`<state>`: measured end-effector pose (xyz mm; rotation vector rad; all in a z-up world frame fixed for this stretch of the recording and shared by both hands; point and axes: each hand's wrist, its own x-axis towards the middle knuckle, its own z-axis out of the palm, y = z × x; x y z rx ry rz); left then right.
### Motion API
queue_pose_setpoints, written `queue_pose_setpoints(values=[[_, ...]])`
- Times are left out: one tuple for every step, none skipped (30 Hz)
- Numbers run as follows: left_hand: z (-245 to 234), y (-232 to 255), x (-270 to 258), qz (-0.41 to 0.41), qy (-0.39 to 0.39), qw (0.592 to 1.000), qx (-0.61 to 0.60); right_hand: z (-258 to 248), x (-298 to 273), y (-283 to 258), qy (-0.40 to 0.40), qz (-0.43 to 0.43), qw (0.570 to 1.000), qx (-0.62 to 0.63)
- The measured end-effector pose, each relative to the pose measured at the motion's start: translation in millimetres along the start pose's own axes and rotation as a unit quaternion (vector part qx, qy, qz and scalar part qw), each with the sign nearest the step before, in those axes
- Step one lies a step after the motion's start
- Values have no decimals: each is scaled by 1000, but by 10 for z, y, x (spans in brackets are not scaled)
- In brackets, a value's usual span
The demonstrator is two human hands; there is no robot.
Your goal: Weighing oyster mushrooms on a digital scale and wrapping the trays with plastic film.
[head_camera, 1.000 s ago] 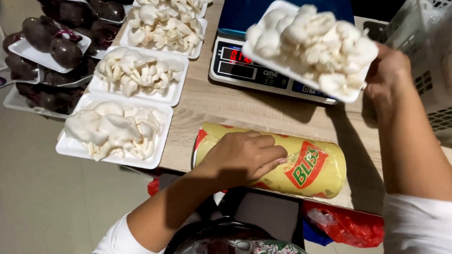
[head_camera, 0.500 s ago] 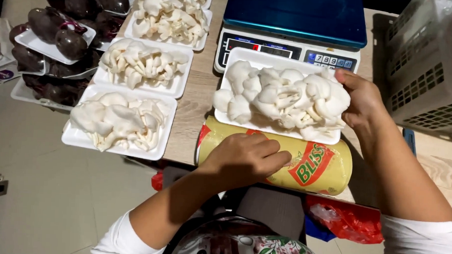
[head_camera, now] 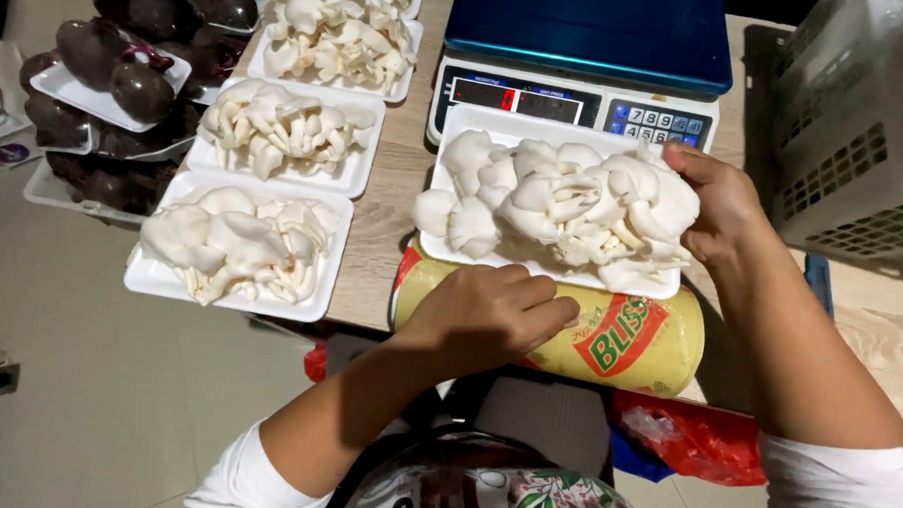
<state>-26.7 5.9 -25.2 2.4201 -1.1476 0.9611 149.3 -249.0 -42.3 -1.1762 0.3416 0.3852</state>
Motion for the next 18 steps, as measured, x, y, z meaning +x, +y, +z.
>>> queue_pose_setpoints(values=[[-4, 0, 0, 3, 0, 1000, -4, 31, -37, 31, 5, -1, 1000, 2], [-3, 1, 4, 0, 34, 999, 16, 58, -70, 59, 9, -29, 999, -22], [3, -2, 17, -2, 69, 997, 35, 75, -106, 80, 16, -58, 997, -47], [-19, 8, 29, 3, 69, 997, 30, 127, -184, 64, 22, -59, 997, -43], [-45, 13, 37, -2, 58, 998, 29, 191, -255, 51, 22, -58, 998, -31], [-74, 17, 42, -8, 48, 998, 28, 258, -326, 38, 23, -57, 998, -18], [-67, 22, 46, -5, 47, 999, 25, 228, -298, 43, 26, -58, 998, -16], [-63, 26, 47, -8, 46, 999, 18, 202, -271, 50, 24, -57, 998, -20], [-62, 26, 47, -13, 47, 999, 12, 189, -235, 51, 20, -56, 998, -25], [-43, 27, 37, -11, 46, 999, 11, 150, -213, 60, 21, -56, 998, -24], [-25, 32, 23, -16, 46, 999, 14, 116, -187, 69, 23, -55, 998, -29], [-9, 36, 7, -22, 46, 999, 16, 84, -162, 79, 24, -54, 998, -35], [-22, 36, 18, -22, 46, 999, 17, 86, -159, 76, 24, -54, 998, -35], [-35, 35, 29, -21, 47, 999, 12, 89, -156, 73, 17, -50, 998, -33], [-49, 34, 41, -20, 48, 999, 7, 93, -154, 68, 9, -46, 998, -30], [-70, 36, 56, -21, 49, 999, 7, 107, -163, 66, 9, -46, 998, -31], [-92, 39, 68, -20, 47, 999, 15, 118, -174, 69, 9, -45, 998, -32], [-113, 42, 80, -20, 45, 999, 22, 129, -186, 72, 8, -44, 998, -34]])
